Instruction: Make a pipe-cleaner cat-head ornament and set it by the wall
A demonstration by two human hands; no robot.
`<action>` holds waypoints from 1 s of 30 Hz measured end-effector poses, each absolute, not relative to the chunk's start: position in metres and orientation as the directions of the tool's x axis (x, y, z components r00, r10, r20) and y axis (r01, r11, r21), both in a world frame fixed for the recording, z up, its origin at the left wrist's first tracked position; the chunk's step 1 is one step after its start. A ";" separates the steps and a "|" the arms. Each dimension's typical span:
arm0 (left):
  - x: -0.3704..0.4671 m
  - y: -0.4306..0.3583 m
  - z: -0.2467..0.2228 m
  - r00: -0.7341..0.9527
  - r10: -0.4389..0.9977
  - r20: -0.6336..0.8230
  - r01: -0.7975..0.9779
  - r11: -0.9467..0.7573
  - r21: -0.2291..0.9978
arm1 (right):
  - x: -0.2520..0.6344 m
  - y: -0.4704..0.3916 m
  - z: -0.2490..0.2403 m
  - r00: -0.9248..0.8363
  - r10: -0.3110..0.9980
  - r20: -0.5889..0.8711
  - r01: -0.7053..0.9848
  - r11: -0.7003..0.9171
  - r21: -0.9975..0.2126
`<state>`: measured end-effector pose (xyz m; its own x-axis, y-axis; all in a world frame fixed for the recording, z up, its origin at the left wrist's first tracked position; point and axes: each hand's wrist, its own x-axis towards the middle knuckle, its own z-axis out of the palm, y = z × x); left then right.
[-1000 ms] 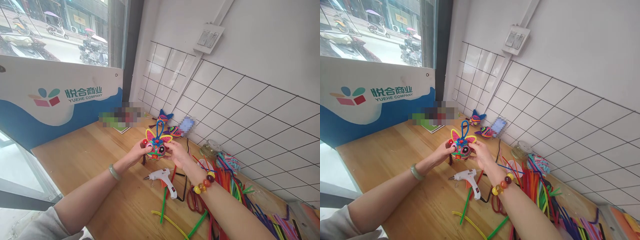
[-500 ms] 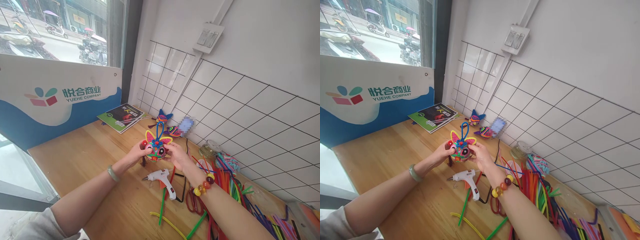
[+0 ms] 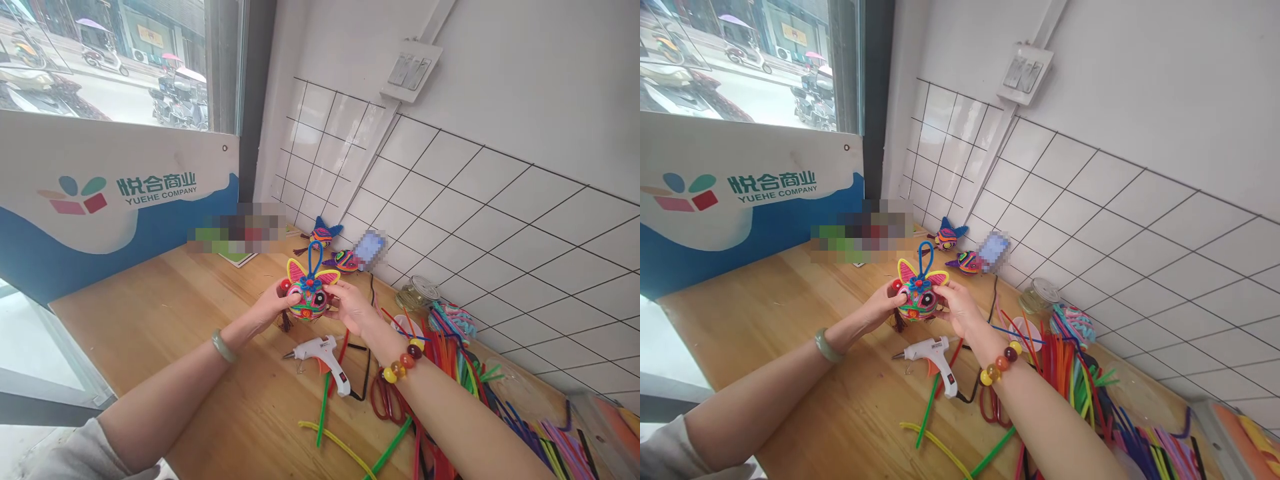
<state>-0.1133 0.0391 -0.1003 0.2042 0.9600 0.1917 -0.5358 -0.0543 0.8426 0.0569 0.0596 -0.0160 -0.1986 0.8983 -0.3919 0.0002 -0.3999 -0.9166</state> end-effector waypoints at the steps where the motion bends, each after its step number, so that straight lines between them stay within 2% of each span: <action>1: -0.114 0.039 -0.100 0.203 0.961 0.190 -0.534 -0.054 0.844 | 0.057 0.060 -0.016 -0.201 0.898 -0.392 0.005 -0.399 -0.917; 7: -0.114 0.038 -0.098 0.214 0.960 0.182 -0.536 -0.041 0.843 | 0.057 0.064 -0.016 -0.239 0.888 -0.392 0.049 -0.392 -0.919; 14: -0.114 0.040 -0.102 0.233 0.964 0.129 -0.569 0.027 0.822 | 0.074 0.068 0.005 -0.401 0.833 -0.381 0.199 -0.327 -0.924; 23: -0.112 0.042 -0.106 0.181 0.983 0.015 -0.603 0.099 0.791 | 0.100 0.057 0.001 -0.290 0.908 -0.302 0.398 -0.173 -0.901; 30: -0.113 0.041 -0.101 0.142 0.990 -0.005 -0.623 0.094 0.777 | 0.117 0.027 -0.006 -0.306 0.936 -0.176 0.483 -0.007 -0.876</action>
<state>-0.1126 0.0414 -0.1007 0.1423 0.9898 -0.0052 -0.6228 0.0936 0.7767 0.1171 0.0271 -0.0064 -0.3059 0.9356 -0.1762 0.4830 -0.0070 -0.8756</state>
